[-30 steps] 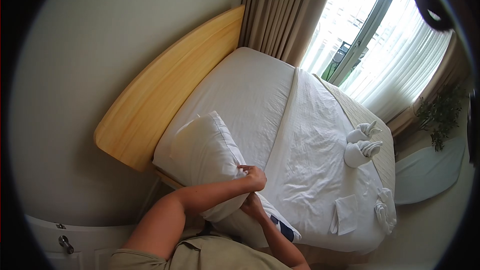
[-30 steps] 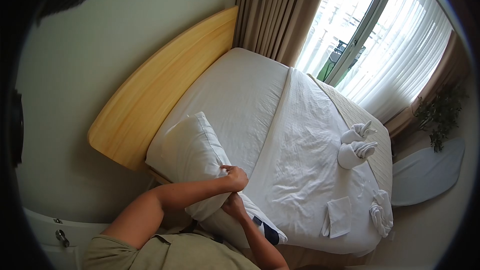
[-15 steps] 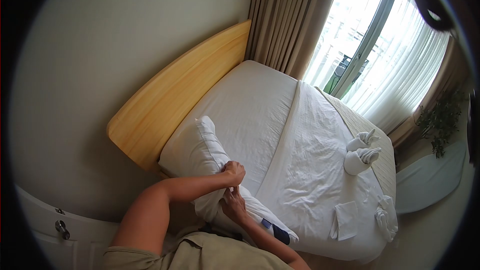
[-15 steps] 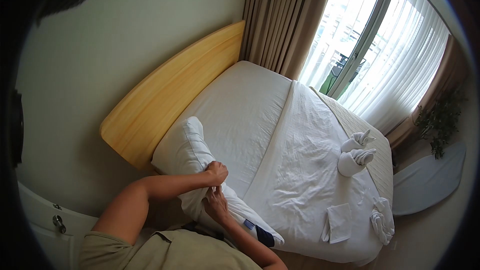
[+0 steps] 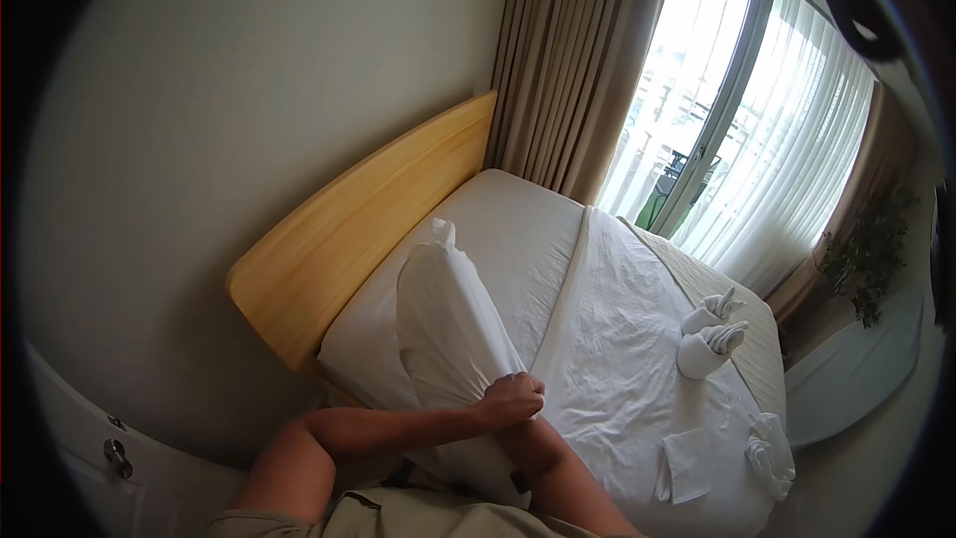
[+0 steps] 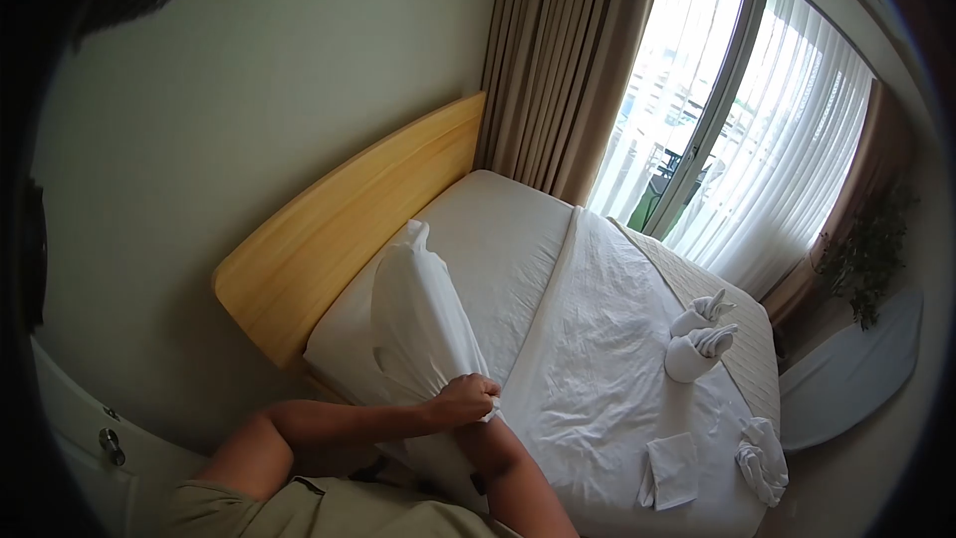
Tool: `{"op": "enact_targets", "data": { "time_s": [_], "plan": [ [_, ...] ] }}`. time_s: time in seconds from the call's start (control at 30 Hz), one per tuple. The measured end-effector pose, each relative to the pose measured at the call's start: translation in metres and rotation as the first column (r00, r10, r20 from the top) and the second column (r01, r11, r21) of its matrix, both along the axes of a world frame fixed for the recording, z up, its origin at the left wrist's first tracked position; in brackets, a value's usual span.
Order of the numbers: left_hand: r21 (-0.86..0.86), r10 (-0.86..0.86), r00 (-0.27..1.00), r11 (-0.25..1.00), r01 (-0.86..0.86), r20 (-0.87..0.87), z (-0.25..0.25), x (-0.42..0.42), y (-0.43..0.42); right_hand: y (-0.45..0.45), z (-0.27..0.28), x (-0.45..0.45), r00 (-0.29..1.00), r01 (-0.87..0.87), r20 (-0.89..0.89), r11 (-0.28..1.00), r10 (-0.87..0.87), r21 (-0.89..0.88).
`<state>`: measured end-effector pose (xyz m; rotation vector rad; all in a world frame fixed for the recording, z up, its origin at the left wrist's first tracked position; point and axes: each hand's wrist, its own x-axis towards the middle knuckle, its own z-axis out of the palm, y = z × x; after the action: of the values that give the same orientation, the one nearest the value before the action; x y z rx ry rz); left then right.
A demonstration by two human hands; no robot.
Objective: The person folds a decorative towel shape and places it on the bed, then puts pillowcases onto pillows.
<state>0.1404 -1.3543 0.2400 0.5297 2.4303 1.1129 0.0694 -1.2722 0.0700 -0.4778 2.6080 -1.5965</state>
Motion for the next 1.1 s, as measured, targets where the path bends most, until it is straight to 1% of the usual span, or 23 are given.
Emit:
{"op": "enact_targets", "data": {
  "time_s": [0.07,0.1,0.17,0.2,0.27,0.3,0.37,0.47,0.5,0.53,0.6,0.63,0.7,0.73,0.8,0.87,0.9,0.93,0.97,1.0,1.03,1.07,1.1],
  "plan": [
    [0.162,-0.022,0.999,0.986,0.028,-0.034,0.031,0.01,-0.005,0.023,0.023,-0.013,0.999,0.008,0.049,1.0,-0.007,-0.013],
    [0.152,-0.027,0.999,0.988,0.034,-0.046,0.047,0.021,-0.008,0.031,0.032,-0.02,0.997,0.016,0.078,0.999,-0.013,-0.032],
    [0.331,-0.083,0.994,0.942,0.058,0.064,0.072,0.039,-0.016,0.042,0.042,-0.033,0.99,0.048,0.134,0.995,-0.036,-0.088],
    [0.32,-0.086,0.995,0.945,0.066,0.048,0.074,0.044,-0.02,0.042,0.045,-0.037,0.985,0.073,0.165,0.989,-0.051,-0.13],
    [0.583,0.05,0.993,0.812,0.019,-0.103,0.066,0.057,-0.03,0.039,0.038,-0.048,0.967,0.142,0.238,0.964,-0.086,-0.227],
    [0.578,0.05,0.993,0.816,0.02,-0.106,0.064,0.058,-0.037,0.035,0.03,-0.054,0.955,0.189,0.277,0.94,-0.108,-0.286],
    [0.648,0.146,0.975,0.761,-0.004,-0.165,0.06,0.054,-0.051,0.021,0.014,-0.067,0.92,0.29,0.363,0.877,-0.146,-0.382],
    [0.536,0.128,0.979,0.844,-0.022,-0.162,0.037,0.037,-0.07,-0.009,-0.015,-0.075,0.85,0.447,0.495,0.742,-0.178,-0.499],
    [0.566,0.164,0.977,0.822,-0.061,-0.133,0.022,0.03,-0.074,-0.018,-0.026,-0.076,0.823,0.495,0.538,0.692,-0.18,-0.525],
    [0.558,0.16,0.982,0.826,-0.077,-0.101,-0.003,0.024,-0.077,-0.027,-0.042,-0.076,0.794,0.541,0.58,0.647,-0.183,-0.537],
    [0.549,0.347,0.937,0.792,-0.267,-0.043,-0.069,0.013,-0.088,-0.043,-0.062,-0.066,0.731,0.631,0.658,0.545,-0.182,-0.551],
    [0.532,0.337,0.942,0.799,-0.281,-0.008,-0.103,0.011,-0.095,-0.049,-0.072,-0.058,0.699,0.675,0.692,0.486,-0.179,-0.555],
    [0.236,0.101,0.993,0.965,-0.113,0.061,-0.167,0.018,-0.108,-0.06,-0.095,-0.037,0.643,0.744,0.749,0.366,-0.164,-0.559],
    [0.234,0.093,0.992,0.966,-0.111,0.084,-0.185,0.021,-0.111,-0.057,-0.096,-0.027,0.618,0.773,0.771,0.293,-0.152,-0.563],
    [0.094,-0.106,0.991,0.989,0.113,-0.077,-0.209,0.035,-0.112,-0.023,-0.105,0.002,0.597,0.802,0.791,0.065,-0.134,-0.594],
    [0.051,-0.155,0.986,0.986,0.158,-0.058,-0.218,0.039,-0.102,0.041,-0.104,0.034,0.707,0.683,0.706,-0.221,-0.035,-0.696],
    [-0.003,-0.17,0.973,0.985,0.172,-0.156,-0.22,0.041,-0.096,0.066,-0.098,0.041,0.786,0.599,0.617,-0.292,0.036,-0.746],
    [-0.058,-0.192,0.948,0.981,0.183,-0.254,-0.222,0.042,-0.09,0.087,-0.088,0.04,0.881,0.469,0.433,-0.232,0.193,-0.852],
    [-0.051,-0.208,0.949,0.978,0.201,-0.239,-0.22,0.042,-0.084,0.104,-0.076,0.036,0.908,0.313,0.231,-0.2,0.35,-0.928],
    [-0.144,-0.241,0.923,0.968,0.206,-0.299,-0.216,0.039,-0.076,0.114,-0.087,0.034,0.912,0.32,0.243,-0.202,0.33,-0.926],
    [-0.233,-0.273,0.889,0.953,0.196,-0.369,-0.211,0.029,-0.066,0.123,-0.096,0.023,0.803,0.593,0.586,-0.052,0.107,-0.803],
    [-0.231,-0.288,0.884,0.949,0.213,-0.368,-0.213,0.023,-0.059,0.126,-0.094,0.018,0.56,0.824,0.813,0.007,-0.156,-0.566],
    [-0.215,-0.318,0.876,0.943,0.254,-0.362,-0.216,0.014,-0.052,0.128,-0.086,0.027,0.571,0.804,0.774,-0.007,-0.272,-0.595]
  ]
}}
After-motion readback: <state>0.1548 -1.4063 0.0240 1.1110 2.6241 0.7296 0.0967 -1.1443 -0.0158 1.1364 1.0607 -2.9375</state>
